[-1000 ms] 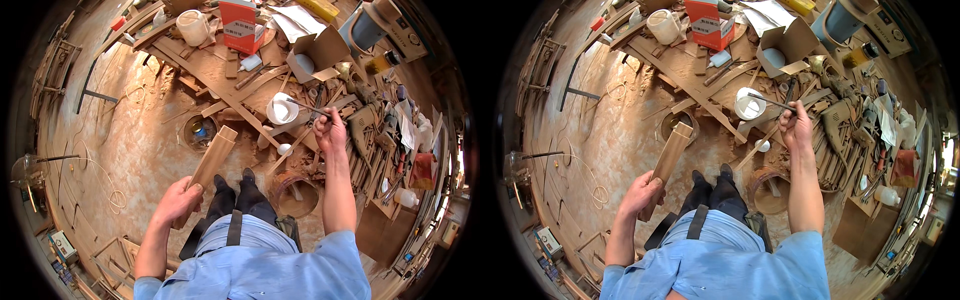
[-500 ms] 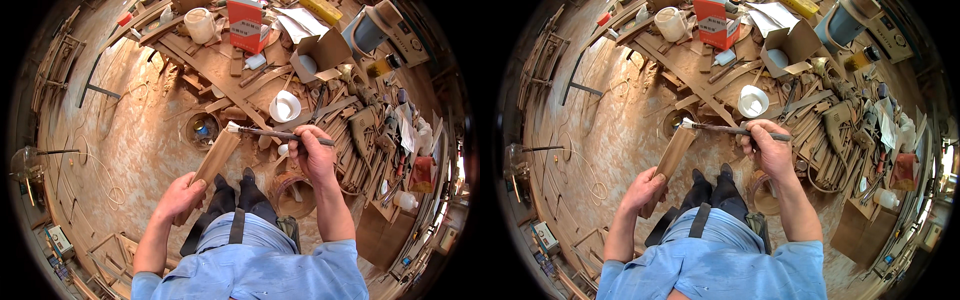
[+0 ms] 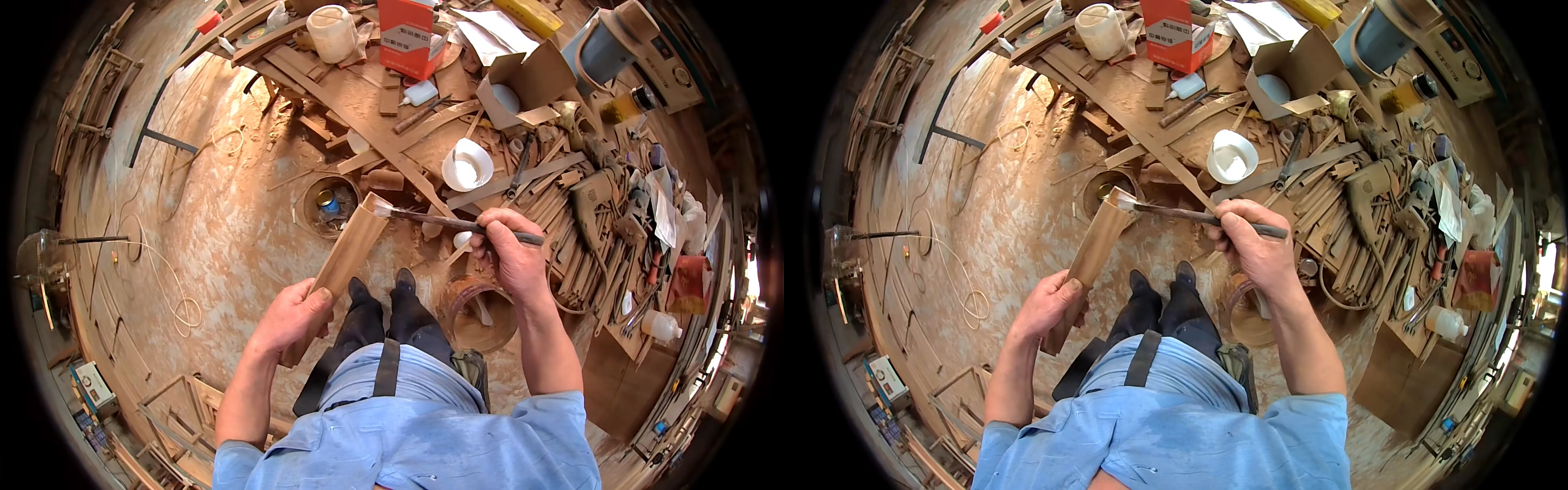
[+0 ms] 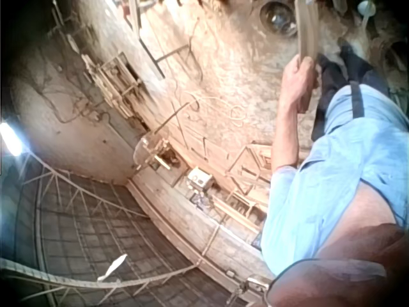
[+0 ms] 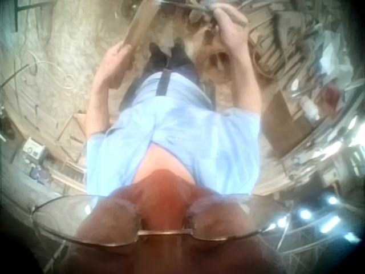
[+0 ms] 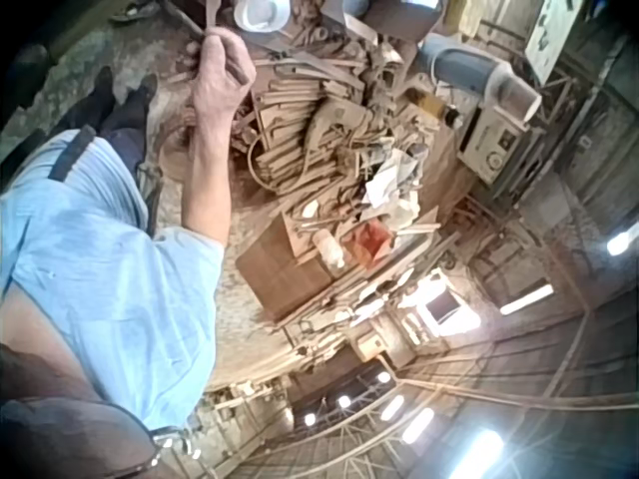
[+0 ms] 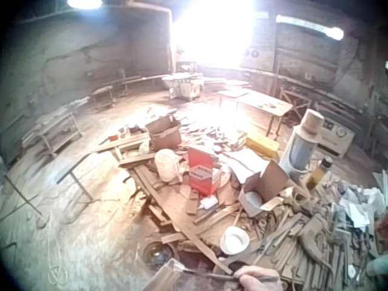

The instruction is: The person selects a metal clamp and secures two wooden boards together on a workbench. They then apply glue to several thin wooden strips using a brush and place them onto the clamped boards. Finally, they use a hammer to drive nails into the wooden assembly to fasten the pieces.

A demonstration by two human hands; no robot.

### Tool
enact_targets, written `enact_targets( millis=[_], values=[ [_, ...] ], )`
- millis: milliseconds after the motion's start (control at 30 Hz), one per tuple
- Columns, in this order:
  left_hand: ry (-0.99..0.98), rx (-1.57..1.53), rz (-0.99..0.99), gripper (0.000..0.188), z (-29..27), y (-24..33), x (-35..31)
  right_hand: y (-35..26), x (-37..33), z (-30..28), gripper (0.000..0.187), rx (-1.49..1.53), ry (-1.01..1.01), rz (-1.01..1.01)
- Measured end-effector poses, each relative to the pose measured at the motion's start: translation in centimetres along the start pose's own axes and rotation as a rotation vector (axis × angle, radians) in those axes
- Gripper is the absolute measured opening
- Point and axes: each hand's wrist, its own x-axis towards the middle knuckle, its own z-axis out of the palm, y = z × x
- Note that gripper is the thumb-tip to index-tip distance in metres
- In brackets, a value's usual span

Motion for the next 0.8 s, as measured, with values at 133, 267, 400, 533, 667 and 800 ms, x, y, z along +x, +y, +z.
enact_targets(
  millis=[133, 267, 400, 533, 667, 800],
  values=[
    [0.099, 0.277, 0.117, 0.03, -1.3, -1.6, 0.2, 0.0, -0.8, -1.2, 0.016, 0.043, 0.039, -0.114],
    [0.468, 0.818, 0.529, 0.029, 0.0, -2.2, -0.2, -0.5, -1.5, -0.3, 0.016, 0.133, 0.015, -0.199],
    [0.649, 0.891, 0.632, 0.036, 0.9, -2.7, -0.5, -0.8, -2.2, 0.8, 0.014, -0.001, 0.008, -0.184],
    [0.727, 0.935, 0.651, 0.039, 1.3, -3.4, -0.6, -0.2, -2.4, 1.4, 0.013, -0.074, -0.028, -0.174],
    [0.756, 0.989, 0.697, 0.04, 1.5, -3.2, -0.8, 0.5, -2.3, 2.0, 0.014, -0.129, -0.049, -0.15],
    [0.756, 1.008, 0.706, 0.041, 1.8, -3.1, -1.1, 0.6, -2.3, 2.2, 0.012, -0.214, -0.074, -0.092]
  ],
)
